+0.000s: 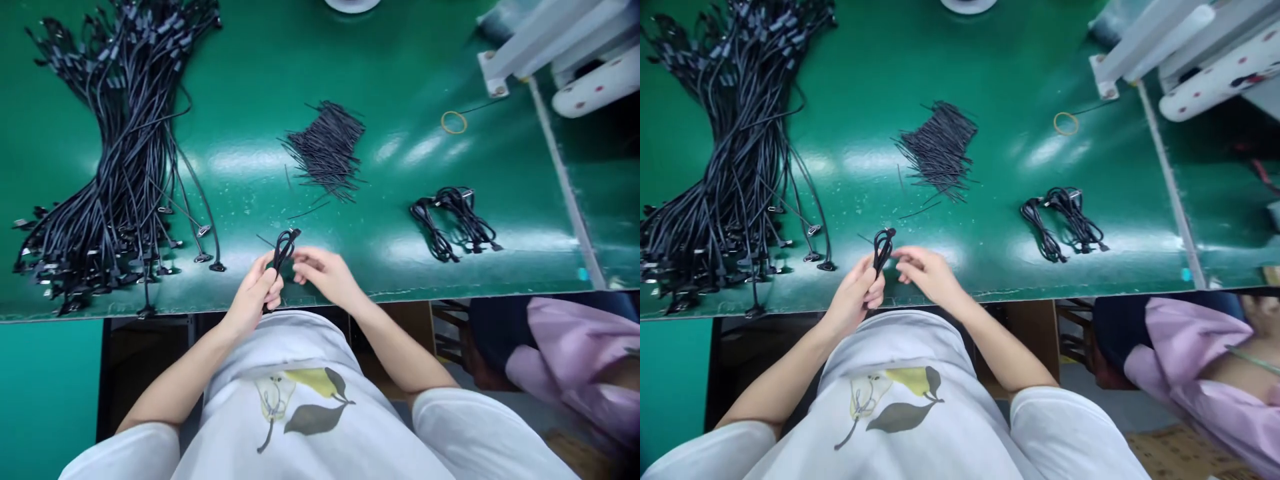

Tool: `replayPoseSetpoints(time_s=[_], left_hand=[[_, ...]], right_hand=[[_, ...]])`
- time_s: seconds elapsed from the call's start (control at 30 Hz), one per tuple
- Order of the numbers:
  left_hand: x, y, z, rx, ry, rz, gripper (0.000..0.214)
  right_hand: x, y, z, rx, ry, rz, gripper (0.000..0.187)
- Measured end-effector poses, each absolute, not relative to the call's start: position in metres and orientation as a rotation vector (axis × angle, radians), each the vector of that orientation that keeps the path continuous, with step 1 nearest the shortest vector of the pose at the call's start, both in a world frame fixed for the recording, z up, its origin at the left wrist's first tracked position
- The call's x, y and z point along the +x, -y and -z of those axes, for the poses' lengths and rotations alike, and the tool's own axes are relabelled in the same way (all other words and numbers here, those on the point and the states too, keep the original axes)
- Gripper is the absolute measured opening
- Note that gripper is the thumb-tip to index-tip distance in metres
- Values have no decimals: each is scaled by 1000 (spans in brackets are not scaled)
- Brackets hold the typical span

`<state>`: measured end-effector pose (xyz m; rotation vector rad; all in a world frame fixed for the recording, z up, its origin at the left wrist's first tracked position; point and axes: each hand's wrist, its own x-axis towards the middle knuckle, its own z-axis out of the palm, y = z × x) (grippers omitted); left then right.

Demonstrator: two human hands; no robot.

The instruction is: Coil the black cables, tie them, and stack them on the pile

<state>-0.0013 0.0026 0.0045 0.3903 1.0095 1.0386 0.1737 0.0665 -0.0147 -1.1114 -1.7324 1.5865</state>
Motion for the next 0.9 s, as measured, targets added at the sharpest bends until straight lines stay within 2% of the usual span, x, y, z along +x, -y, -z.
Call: replayPoseSetpoints(time_s=[0.07,0.17,0.23,0.3,0.4,0.5,0.63,0.73,0.9], left_hand=[[-3,-2,1,432,-1059,-1057,46],[-8,-1,11,587,-1184,-1072,49],[-12,0,16,699,-1247,-1032,55],[-17,1,18,771,-1263,-934,54],[-23,4,11,814,-1220,-777,45],[-28,2,5,662,-1063,-725,37],[-34,-3,8,475,-918,-732,32],[-33,-4,13,393,-858,-734,23],[-19,-9,15,249,-925,-829,13]], right_hand=[[156,-49,17,-1021,1943,-1371,17],[146,-45,14,-949,2326,-676,21],[145,-51,8,-746,2505,-181,23],[146,-59,-1,-412,2588,136,25],[146,-67,-15,-30,2658,251,29],[146,-77,-19,119,2710,336,35],[142,-84,-14,219,2610,525,47],[140,-79,-8,245,2673,642,45],[140,-77,4,149,2712,650,42]])
